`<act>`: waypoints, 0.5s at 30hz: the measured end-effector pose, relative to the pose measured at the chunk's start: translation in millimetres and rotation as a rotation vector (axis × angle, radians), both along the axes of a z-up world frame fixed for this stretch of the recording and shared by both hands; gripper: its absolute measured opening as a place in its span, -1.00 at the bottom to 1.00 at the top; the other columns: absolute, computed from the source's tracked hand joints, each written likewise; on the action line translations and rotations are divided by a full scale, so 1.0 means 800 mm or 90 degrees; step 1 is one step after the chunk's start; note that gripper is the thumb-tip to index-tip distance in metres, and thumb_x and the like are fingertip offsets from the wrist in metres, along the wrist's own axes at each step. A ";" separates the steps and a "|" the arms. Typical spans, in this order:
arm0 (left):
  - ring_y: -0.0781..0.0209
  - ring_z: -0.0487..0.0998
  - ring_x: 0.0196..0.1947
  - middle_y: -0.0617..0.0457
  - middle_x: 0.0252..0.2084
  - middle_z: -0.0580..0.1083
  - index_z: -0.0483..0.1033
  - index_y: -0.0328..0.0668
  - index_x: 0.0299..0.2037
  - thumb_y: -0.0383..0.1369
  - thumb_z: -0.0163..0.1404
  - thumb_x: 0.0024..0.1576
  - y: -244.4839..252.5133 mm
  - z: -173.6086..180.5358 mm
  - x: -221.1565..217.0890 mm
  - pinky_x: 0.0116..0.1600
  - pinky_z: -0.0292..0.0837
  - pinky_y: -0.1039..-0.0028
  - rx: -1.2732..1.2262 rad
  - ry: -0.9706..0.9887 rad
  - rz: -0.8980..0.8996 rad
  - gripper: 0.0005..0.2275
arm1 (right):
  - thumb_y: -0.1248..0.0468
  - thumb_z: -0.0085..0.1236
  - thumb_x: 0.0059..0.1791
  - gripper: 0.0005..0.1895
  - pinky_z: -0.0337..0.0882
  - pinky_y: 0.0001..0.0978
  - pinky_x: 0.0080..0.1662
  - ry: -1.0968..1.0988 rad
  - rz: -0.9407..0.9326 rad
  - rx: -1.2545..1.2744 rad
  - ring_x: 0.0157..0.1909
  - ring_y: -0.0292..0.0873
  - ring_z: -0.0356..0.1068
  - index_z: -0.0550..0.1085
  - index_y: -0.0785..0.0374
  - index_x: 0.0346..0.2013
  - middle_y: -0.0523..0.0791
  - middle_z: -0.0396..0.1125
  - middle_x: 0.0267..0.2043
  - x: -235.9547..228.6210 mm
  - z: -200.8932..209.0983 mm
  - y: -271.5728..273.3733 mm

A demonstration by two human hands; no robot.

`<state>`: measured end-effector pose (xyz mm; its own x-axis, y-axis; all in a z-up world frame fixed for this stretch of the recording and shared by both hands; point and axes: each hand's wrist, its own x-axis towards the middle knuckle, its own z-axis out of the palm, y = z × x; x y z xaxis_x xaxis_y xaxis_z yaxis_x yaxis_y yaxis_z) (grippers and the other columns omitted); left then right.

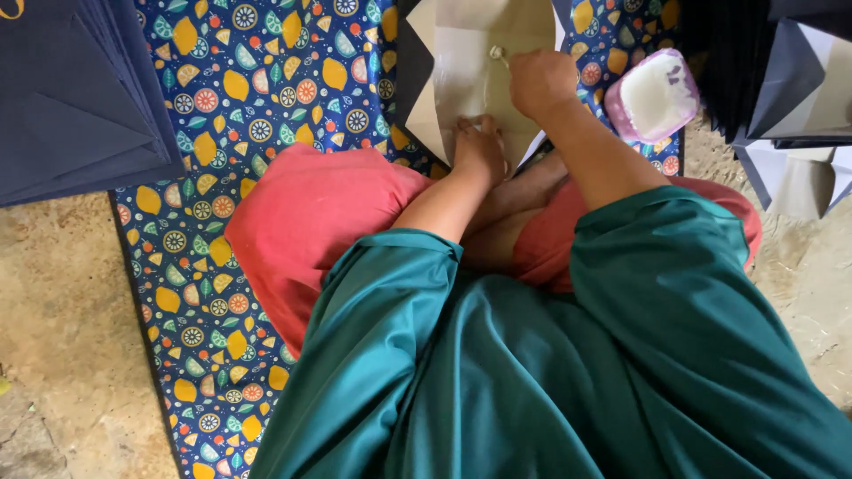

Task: Assembling paper shopping bags by applying glue and folding the paper.

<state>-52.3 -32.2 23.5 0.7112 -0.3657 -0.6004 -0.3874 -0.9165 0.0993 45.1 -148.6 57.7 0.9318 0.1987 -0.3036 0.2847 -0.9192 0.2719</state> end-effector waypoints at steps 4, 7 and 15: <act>-0.72 0.00 0.41 -0.10 0.49 -0.02 0.16 0.06 0.47 -0.03 -0.30 0.30 0.003 0.008 -0.003 0.36 0.02 -0.17 0.038 0.006 -0.028 -0.47 | 0.25 0.03 -0.02 -0.67 0.58 0.02 -0.15 0.110 0.040 -0.036 -0.01 0.17 0.57 0.64 0.12 -0.02 0.02 0.56 -0.07 -0.012 0.051 0.024; -0.81 0.12 0.31 -0.26 0.38 0.12 0.31 -0.19 0.36 -0.22 -0.26 0.21 -0.001 -0.030 -0.008 0.38 -0.02 -0.25 -0.049 -0.120 0.007 -0.50 | 0.26 -0.01 -0.01 -0.66 0.58 0.04 -0.17 0.139 0.012 -0.032 -0.02 0.20 0.57 0.65 0.15 -0.04 0.03 0.56 -0.07 -0.012 0.050 0.027; -0.72 0.15 0.33 -0.21 0.47 0.08 0.37 -0.07 0.35 -0.19 -0.34 0.25 0.000 -0.011 -0.010 0.34 0.03 -0.18 -0.005 -0.121 -0.002 -0.52 | 0.18 0.05 0.04 -0.79 0.46 -0.12 -0.56 -0.134 0.061 0.077 -0.48 0.08 0.55 0.64 0.04 -0.36 -0.10 0.50 -0.46 0.002 -0.018 0.058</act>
<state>-60.7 -32.0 14.7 0.8103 -0.3720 -0.4529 -0.4023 -0.9150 0.0317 46.5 -102.1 43.3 0.9470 0.3127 -0.0741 0.3213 -0.9202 0.2236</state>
